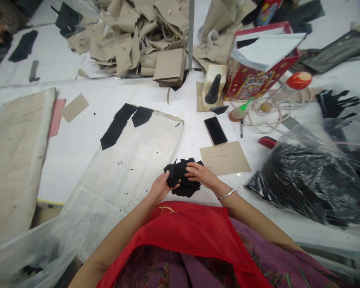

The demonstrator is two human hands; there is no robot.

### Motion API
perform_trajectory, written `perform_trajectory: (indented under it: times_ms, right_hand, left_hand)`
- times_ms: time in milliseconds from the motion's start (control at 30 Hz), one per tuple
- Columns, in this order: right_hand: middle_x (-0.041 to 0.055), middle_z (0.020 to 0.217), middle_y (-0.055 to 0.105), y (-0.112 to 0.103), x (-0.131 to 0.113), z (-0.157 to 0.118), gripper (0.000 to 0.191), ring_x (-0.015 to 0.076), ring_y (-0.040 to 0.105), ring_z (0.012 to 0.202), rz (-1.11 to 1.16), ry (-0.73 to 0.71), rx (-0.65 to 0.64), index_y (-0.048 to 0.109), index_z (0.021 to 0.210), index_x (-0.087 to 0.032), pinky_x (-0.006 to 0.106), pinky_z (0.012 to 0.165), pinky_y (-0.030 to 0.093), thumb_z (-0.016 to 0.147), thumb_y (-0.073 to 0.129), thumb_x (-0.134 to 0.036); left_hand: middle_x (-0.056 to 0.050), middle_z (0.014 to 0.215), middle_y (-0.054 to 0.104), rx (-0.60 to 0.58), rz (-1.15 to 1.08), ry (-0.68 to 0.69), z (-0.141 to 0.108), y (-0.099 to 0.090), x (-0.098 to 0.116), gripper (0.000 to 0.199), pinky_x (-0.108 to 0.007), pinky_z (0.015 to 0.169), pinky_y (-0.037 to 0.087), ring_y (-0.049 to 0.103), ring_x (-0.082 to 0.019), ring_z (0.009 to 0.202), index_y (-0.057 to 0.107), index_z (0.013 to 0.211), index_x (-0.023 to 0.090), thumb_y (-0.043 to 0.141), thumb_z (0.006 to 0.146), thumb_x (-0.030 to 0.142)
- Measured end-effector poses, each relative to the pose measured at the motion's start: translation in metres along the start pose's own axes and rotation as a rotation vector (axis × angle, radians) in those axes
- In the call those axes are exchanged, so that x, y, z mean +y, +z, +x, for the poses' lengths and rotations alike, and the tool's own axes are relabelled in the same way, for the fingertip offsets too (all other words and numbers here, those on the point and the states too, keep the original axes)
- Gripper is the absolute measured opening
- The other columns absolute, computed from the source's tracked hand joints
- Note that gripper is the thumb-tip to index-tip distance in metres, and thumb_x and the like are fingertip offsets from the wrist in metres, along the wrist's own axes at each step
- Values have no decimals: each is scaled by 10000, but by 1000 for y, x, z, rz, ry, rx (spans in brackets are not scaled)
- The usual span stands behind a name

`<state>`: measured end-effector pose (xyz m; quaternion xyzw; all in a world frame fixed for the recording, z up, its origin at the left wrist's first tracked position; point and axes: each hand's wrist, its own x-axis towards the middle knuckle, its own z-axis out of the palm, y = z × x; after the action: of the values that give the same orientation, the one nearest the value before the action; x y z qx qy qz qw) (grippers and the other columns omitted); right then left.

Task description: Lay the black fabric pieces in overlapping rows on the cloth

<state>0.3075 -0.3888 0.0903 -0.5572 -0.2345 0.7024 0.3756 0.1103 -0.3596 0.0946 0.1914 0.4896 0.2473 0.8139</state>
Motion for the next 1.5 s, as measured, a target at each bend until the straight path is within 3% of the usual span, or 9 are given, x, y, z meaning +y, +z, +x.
perform_trajectory:
  times_ms: [100, 367, 633, 767, 933, 1033, 1267, 1367, 1500]
  right_hand:
    - [35, 947, 624, 23, -6, 7, 396, 155, 606, 815, 147, -5, -112, 525, 1045, -217, 291, 675, 491, 694, 647, -354]
    - [-13, 798, 639, 48, -4, 24, 443, 142, 598, 754, 143, -235, 12, 508, 1034, -197, 281, 709, 474, 612, 634, -151]
    - [-64, 607, 533, 44, -10, 24, 415, 108, 530, 613, 35, -248, 88, 511, 1088, -184, 255, 632, 446, 696, 610, -280]
    - [-11, 753, 613, 41, -11, 27, 348, 146, 560, 748, -13, -290, 81, 560, 984, -186, 286, 705, 456, 665, 638, -300]
    - [20, 864, 644, 34, -14, 34, 322, 168, 588, 780, 241, -297, 170, 556, 923, -178, 342, 767, 463, 634, 653, -279]
    - [35, 864, 649, 23, -17, 38, 315, 182, 603, 782, 311, -278, 140, 545, 920, -180, 369, 785, 462, 641, 647, -284]
    - [132, 1320, 407, -53, -44, 50, 662, 254, 419, 1166, -616, -572, 459, 322, 1307, -177, 448, 953, 353, 680, 535, -209]
    - [122, 1395, 307, -78, -55, 59, 740, 252, 257, 1279, -1100, -703, 329, 271, 1355, -151, 449, 1039, 229, 646, 479, -103]
    - [129, 1314, 414, -90, -47, 81, 722, 251, 326, 1223, -1348, -645, 210, 325, 1330, -138, 442, 1031, 212, 626, 476, -84]
  left_hand:
    - [-127, 955, 641, -38, -28, -18, 3, 1, 2, 438, -381, 681, 523, 630, -211, 777, 545, 1053, 132, 544, 779, 474]
    - [-129, 999, 629, -60, -5, 20, 6, -3, 3, 577, -368, 701, 516, 618, -224, 844, 513, 1111, 147, 537, 729, 580]
    - [-114, 1030, 614, -70, 79, 122, 11, 2, 14, 626, -340, 690, 521, 606, -216, 878, 461, 1164, 182, 606, 682, 554]
    - [-113, 984, 623, -7, 259, 126, 19, 13, 18, 580, -303, 636, 527, 607, -202, 817, 501, 1108, 154, 685, 647, 456]
    - [-78, 981, 627, -161, 368, 200, 36, 33, 18, 649, -293, 661, 509, 605, -195, 815, 468, 1179, 186, 740, 600, 290]
    - [-65, 859, 650, -66, 519, 312, 54, 44, 19, 449, -294, 692, 483, 601, -187, 763, 565, 1061, 152, 687, 650, 289]
    - [-63, 929, 626, 8, 1099, 593, 101, 60, 43, 280, -345, 897, 377, 537, -233, 931, 639, 912, 210, 549, 673, 95]
    - [-85, 957, 600, -49, 1359, 618, 120, 66, 48, 373, -344, 899, 362, 524, -231, 939, 614, 980, 202, 451, 690, 32]
    - [-121, 920, 581, -49, 1617, 597, 146, 73, 41, 279, -388, 892, 341, 493, -270, 961, 610, 954, 168, 452, 737, 90]
